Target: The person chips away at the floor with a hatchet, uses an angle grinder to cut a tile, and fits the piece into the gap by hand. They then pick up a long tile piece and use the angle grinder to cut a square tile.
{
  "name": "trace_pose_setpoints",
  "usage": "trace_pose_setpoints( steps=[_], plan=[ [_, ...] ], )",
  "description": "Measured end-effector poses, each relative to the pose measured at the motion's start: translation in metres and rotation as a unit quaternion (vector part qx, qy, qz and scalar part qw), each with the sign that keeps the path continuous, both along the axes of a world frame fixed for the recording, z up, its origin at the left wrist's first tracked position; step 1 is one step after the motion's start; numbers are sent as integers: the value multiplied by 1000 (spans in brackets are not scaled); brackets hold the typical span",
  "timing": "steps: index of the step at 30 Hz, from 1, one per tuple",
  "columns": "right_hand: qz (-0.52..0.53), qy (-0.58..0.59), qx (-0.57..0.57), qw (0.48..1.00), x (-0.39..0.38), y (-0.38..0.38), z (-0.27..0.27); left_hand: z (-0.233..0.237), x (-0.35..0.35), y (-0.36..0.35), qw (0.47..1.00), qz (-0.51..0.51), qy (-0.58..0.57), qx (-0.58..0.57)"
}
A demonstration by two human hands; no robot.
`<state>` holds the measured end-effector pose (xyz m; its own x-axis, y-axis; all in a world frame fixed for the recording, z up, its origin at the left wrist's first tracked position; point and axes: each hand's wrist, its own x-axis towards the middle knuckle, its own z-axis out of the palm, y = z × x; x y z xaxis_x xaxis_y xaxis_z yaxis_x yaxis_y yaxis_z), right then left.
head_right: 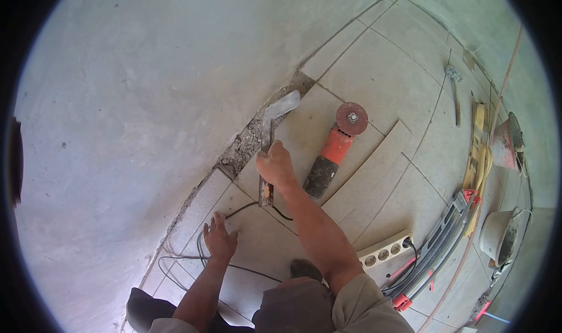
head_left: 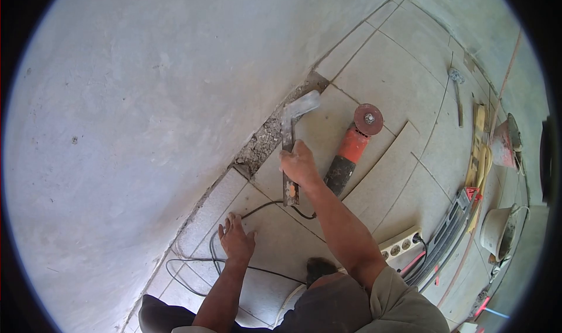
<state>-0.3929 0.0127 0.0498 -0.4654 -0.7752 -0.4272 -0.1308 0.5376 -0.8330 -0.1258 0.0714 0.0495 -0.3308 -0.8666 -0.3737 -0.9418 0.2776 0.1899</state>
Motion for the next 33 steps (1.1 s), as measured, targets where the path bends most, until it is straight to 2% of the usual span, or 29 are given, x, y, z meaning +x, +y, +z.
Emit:
trace_pose_setpoints(
  steps=[2,3,4,5,6,8,9,10,12,14,16,17,19,22,23,25,29,32,33],
  plan=[
    [-92,48,-69,992,-4,10,31,1,1,3,1000,-5,17,-3],
    [-93,50,-67,992,-4,11,39,1,0,4,1000,-5,18,-2],
    [-144,45,-94,984,-1,9,47,2,-1,4,1000,0,13,1],
    [-195,39,-122,972,3,5,51,3,-1,3,1000,5,7,2],
    [-196,38,-123,972,13,0,41,3,-1,2,1000,4,6,1],
    [-115,175,-92,974,33,-9,-8,1,-1,3,1000,2,6,-6],
    [9,48,-17,999,27,-17,-39,0,-1,6,1000,-2,7,-5],
    [5,50,-20,999,22,-16,-30,-1,-1,5,1000,-3,10,-8],
    [-44,-124,-43,990,20,-6,-5,-1,5,10,1000,5,5,-7],
    [-52,-112,-43,991,12,-4,-6,-1,1,4,1000,-1,5,-9],
    [-35,-20,-21,999,12,8,2,1,1,3,1000,-1,6,-5],
    [-35,-21,-20,999,10,11,6,2,1,3,1000,-1,10,-3],
    [-75,34,-50,995,4,12,22,-2,0,3,1000,2,8,-5],
    [-130,57,-65,988,13,8,64,-1,0,5,1000,5,8,-10],
    [-135,56,-68,987,18,2,48,-1,1,5,1000,8,14,-7],
    [5,81,-10,997,25,-8,-4,-5,3,6,1000,2,9,-18],
    [61,-12,6,998,24,4,-13,-3,1,5,1000,8,-9,-19],
    [28,30,-12,999,15,23,30,-1,-2,4,1000,7,-5,-9],
    [-22,-6,-82,996,8,25,54,-1,-4,3,1000,4,-4,-9]
  ],
)
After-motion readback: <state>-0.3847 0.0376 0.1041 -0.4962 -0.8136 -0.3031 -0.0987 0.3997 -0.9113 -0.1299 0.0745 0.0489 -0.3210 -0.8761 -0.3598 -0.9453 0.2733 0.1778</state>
